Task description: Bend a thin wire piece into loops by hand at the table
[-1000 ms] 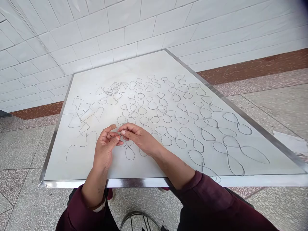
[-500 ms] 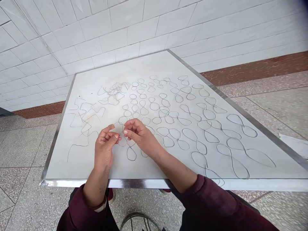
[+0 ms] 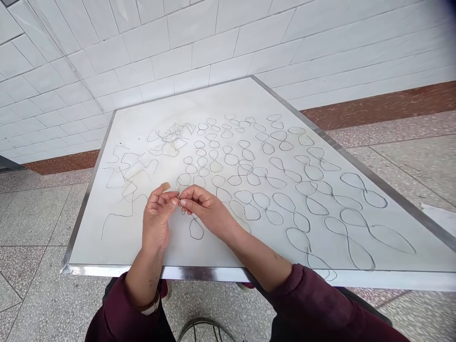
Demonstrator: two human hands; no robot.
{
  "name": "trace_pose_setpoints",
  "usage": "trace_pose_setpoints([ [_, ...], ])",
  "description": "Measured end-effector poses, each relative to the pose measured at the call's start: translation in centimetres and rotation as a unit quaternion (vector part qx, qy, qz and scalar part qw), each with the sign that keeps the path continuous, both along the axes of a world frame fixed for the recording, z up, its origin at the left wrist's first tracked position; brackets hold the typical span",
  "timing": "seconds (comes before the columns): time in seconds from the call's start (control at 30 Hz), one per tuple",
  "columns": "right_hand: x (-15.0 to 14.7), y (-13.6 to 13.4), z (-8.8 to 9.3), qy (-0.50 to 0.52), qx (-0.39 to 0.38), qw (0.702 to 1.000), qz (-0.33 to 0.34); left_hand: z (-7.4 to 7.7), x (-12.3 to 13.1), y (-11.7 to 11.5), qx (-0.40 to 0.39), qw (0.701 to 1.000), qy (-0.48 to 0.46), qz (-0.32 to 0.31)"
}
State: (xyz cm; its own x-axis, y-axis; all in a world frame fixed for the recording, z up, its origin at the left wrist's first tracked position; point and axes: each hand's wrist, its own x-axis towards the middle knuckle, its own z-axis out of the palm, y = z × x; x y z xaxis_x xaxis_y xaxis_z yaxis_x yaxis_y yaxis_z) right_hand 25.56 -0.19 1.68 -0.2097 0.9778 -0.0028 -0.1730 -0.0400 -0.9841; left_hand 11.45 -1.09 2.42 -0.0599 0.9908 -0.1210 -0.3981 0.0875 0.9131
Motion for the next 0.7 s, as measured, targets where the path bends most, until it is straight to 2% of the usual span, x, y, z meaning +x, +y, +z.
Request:
trace_pose_setpoints([
  [0.13,-0.19,-0.26,0.05,-0.004,-0.033,0.999,0.005,0.02,0.17,-0.1,0.0,1.0,-0.012,-0.012],
  [0.33,-0.29,-0.29,-0.08,-0.016,-0.034,0.999,0.034,0.27,0.49,-0.37,0.049,0.997,0.021,0.048],
  [0.47,0.01,-0.08,-0.06,-0.051,-0.003,0.999,-0.01,0.37,0.47,-0.44,0.062,0.995,0.02,0.075],
  [0.57,0.26,0.02,0.01,-0.05,0.015,0.998,-0.036,0.35,0.41,-0.43,0.05,0.996,0.011,0.07],
  [0.7,0.36,0.0,0.09,-0.028,0.01,0.999,-0.023,0.26,0.39,-0.37,0.028,0.999,0.018,0.042],
])
